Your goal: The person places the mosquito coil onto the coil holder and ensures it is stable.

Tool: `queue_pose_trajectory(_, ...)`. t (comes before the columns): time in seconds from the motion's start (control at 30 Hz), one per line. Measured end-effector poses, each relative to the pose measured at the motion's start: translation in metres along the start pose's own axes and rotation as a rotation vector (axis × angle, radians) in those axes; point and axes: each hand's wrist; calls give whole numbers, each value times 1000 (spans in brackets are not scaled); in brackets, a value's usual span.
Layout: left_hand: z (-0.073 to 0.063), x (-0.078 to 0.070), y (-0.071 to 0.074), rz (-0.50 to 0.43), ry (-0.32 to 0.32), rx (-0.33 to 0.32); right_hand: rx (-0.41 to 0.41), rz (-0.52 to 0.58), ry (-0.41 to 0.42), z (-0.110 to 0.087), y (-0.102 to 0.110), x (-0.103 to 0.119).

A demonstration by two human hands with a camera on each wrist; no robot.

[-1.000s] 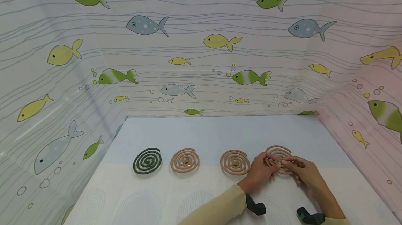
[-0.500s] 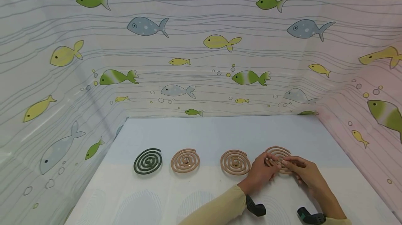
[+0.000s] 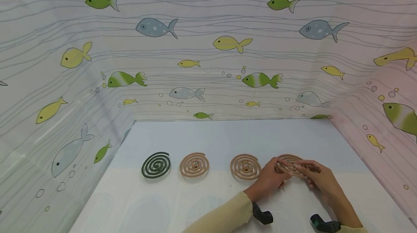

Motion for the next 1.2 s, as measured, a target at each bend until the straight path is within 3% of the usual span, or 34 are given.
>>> queue_pose_trajectory(0.33, 0, 1, 3, 18, -18, -11, -6, 8, -16, -3, 4, -2)
queue_pose_trajectory(0.5, 1, 2, 1, 21, -33, -57, -13, 14, -6, -3, 5, -3)
queue_pose_trajectory(0.67, 4, 1, -4, 41, -43, -115, -64, -2, 25, -5, 5, -3)
queue_pose_trajectory(0.87, 7, -2, -9, 47, -63, -122, -121, 12, 76, -6, 8, -3)
queue_pose_trajectory(1.0, 7, -2, -11, 29, -68, -112, -107, 42, 84, -7, 11, -3)
queue_pose_trajectory(1.2, 7, 2, -12, 11, -50, -105, -58, 105, 20, -9, 10, -3)
Point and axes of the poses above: each hand's wrist, its own z-axis towards the middle knuckle, its own y-axis out of the back of the hand, x = y × z, and after that the axes turned 4 degrees about y, right-handed
